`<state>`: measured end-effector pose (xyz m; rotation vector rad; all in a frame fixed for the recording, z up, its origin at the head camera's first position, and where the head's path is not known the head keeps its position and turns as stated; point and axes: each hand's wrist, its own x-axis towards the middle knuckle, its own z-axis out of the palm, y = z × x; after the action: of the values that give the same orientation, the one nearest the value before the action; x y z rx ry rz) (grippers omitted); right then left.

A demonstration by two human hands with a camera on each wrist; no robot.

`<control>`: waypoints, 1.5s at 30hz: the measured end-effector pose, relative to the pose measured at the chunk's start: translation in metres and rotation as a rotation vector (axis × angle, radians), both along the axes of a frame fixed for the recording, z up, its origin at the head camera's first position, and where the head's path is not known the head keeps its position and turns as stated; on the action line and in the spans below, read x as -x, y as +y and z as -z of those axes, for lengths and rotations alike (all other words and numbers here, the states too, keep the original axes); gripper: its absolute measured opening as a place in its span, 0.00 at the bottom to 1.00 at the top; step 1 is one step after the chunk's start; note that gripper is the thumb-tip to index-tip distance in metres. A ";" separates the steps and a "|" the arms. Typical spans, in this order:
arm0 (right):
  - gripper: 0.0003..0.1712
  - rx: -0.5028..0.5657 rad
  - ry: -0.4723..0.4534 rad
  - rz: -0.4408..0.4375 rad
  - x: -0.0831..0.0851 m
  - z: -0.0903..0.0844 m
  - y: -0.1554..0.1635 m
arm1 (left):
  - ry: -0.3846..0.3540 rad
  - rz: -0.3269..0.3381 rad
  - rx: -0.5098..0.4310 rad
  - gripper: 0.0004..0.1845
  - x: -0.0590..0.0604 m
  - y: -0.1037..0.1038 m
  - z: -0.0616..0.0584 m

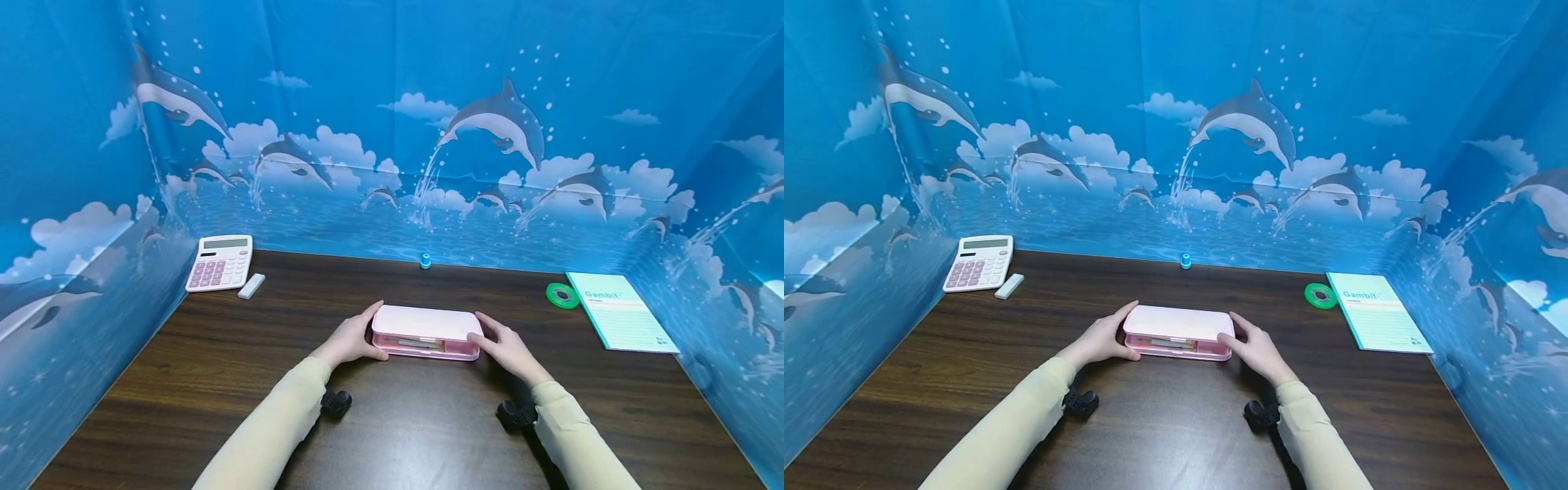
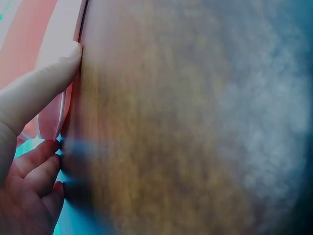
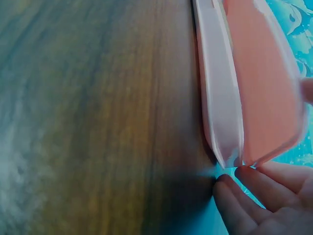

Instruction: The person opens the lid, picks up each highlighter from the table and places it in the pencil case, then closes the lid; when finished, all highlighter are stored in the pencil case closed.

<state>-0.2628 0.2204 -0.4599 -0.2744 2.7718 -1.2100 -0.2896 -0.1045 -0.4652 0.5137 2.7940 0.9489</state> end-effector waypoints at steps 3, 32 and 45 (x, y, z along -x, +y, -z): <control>0.45 -0.028 -0.007 -0.027 0.001 0.001 -0.001 | -0.006 0.033 0.031 0.59 0.001 -0.002 -0.002; 0.48 -0.070 -0.007 -0.052 0.011 0.003 -0.004 | -0.132 -0.008 -0.010 0.52 0.012 -0.007 -0.010; 0.49 -0.122 0.006 -0.041 0.009 0.000 -0.007 | -0.145 -0.030 0.047 0.54 0.009 0.000 -0.018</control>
<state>-0.2714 0.2132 -0.4602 -0.3228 2.8162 -1.0274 -0.2990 -0.1049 -0.4469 0.3816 2.6945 0.8855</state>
